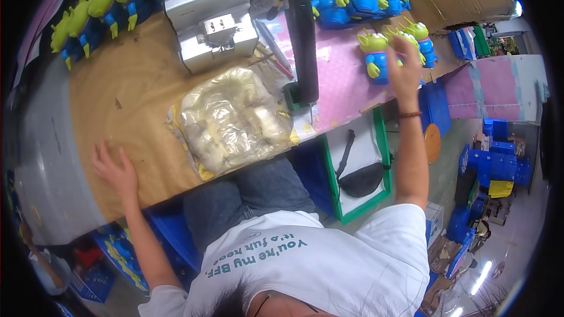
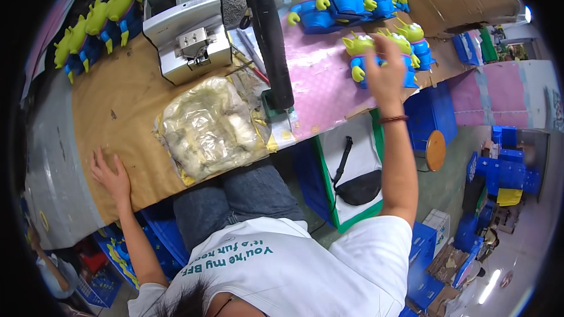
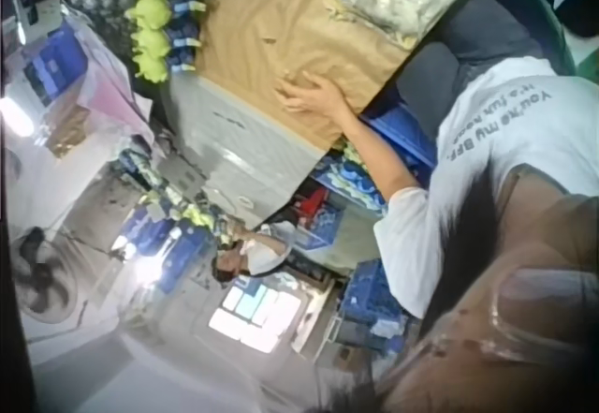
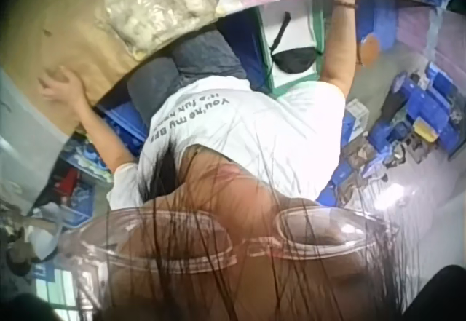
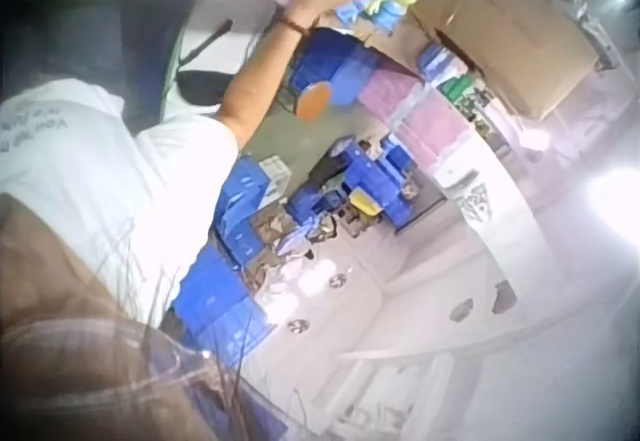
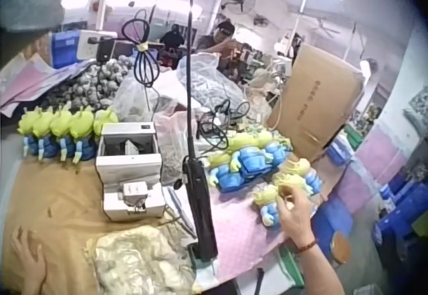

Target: Using an electric tool to process plastic toy figures on a factory production line.

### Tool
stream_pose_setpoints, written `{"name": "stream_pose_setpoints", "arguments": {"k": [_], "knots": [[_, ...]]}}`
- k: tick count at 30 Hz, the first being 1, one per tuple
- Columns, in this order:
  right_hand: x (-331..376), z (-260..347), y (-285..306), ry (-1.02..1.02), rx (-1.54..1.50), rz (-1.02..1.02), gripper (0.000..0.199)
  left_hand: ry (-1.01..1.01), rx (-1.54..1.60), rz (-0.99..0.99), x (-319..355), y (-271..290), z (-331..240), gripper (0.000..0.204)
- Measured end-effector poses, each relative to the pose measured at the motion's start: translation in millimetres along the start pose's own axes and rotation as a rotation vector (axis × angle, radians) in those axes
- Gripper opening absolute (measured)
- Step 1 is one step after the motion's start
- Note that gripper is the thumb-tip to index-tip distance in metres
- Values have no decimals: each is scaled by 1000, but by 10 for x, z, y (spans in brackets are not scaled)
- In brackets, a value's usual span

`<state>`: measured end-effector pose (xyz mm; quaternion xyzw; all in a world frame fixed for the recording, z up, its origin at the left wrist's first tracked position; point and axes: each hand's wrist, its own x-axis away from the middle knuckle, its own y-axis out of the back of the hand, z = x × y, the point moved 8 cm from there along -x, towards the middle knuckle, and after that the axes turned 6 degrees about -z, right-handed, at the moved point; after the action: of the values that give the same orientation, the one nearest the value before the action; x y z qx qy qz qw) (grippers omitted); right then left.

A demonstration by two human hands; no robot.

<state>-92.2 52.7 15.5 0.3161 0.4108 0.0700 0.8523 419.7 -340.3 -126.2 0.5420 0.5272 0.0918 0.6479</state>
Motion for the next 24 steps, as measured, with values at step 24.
{"name": "stream_pose_setpoints", "arguments": {"k": [24], "knots": [[157, -810, 781, -736, -133, 465, 72, 140, 216, -65, 29, 190, 25, 60]]}}
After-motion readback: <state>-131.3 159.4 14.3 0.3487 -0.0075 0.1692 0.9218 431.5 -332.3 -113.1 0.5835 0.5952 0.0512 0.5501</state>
